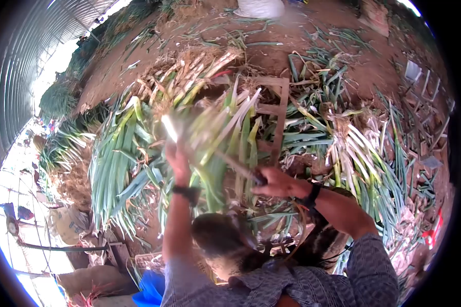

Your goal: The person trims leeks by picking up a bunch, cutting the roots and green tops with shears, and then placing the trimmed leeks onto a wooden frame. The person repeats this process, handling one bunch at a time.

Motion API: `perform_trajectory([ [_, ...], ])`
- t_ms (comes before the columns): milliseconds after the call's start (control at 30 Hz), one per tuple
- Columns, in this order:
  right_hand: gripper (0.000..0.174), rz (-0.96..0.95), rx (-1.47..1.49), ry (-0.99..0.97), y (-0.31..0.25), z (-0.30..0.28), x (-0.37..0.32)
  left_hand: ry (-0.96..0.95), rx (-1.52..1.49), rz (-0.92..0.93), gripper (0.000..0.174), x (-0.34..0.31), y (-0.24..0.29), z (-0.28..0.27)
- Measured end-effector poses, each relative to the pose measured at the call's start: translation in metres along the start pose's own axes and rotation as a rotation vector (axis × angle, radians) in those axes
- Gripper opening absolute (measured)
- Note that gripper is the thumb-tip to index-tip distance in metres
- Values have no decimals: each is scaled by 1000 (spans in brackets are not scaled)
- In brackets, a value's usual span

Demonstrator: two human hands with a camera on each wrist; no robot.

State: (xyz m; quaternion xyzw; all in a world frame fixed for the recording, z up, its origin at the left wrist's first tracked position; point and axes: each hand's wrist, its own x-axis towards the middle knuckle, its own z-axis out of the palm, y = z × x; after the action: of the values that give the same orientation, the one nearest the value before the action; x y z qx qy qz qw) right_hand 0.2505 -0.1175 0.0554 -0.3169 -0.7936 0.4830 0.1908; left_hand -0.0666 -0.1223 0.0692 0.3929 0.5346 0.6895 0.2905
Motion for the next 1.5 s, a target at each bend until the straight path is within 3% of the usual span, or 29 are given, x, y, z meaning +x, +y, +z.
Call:
perform_trajectory([
  [67,41,-170,-122,-11,-27,-7,-7,-49,50,-156,40,24,-27,-3],
  [133,41,-60,-213,1,-16,-1,-6,-162,318,1,37,32,-56,-10],
  [200,39,2,-280,14,-4,2,-4,-126,-196,-512,34,48,-49,3],
  [233,40,-1,-291,18,1,4,-3,-103,-427,-453,33,39,-34,22],
  [300,42,-19,-275,-25,5,5,-2,-186,-282,-338,34,46,-29,26],
  [400,46,-53,-196,17,-10,-6,0,-336,176,-131,34,61,-24,14],
  [467,47,-37,-185,16,-19,-10,-4,-341,93,-240,35,41,-18,21],
  [533,48,2,-251,-13,-20,-16,-3,-592,40,-192,40,39,-108,-28],
  [600,48,33,-290,-36,-12,-10,-5,-560,228,-296,42,27,-118,-28],
  [733,47,110,-318,-95,6,-3,-4,-315,139,-411,50,1,-71,16],
  [767,46,122,-270,-49,8,-3,0,-293,168,-306,52,2,-72,21],
  [867,43,183,-88,97,16,-12,9,-191,299,-316,51,21,-69,23],
  [933,42,259,105,170,16,-23,16,-307,530,-104,33,52,-72,19],
  [967,56,191,62,174,7,-34,13,-369,601,-43,26,67,-70,19],
  [1033,57,255,178,126,5,-44,14,-464,597,-272,19,80,-29,39],
  [1067,58,285,233,105,7,-49,14,-576,695,-233,20,87,-29,44],
  [1100,62,270,203,121,15,-48,16,-651,792,-35,22,90,-53,45],
  [1200,41,320,263,235,25,-46,22,-709,1271,64,38,82,-106,65],
  [1267,57,352,116,68,4,-66,17,-439,1258,13,45,59,-132,70],
  [1300,55,323,62,35,3,-69,12,-396,1295,-42,51,53,-128,78],
  [1400,41,172,-40,25,10,-66,1,-535,1382,-28,51,37,-97,88],
  [1433,42,137,-51,25,12,-65,0,-492,1380,79,49,34,-100,83],
  [1500,42,186,-20,-8,10,-66,1,-532,1429,40,47,34,-105,72],
])
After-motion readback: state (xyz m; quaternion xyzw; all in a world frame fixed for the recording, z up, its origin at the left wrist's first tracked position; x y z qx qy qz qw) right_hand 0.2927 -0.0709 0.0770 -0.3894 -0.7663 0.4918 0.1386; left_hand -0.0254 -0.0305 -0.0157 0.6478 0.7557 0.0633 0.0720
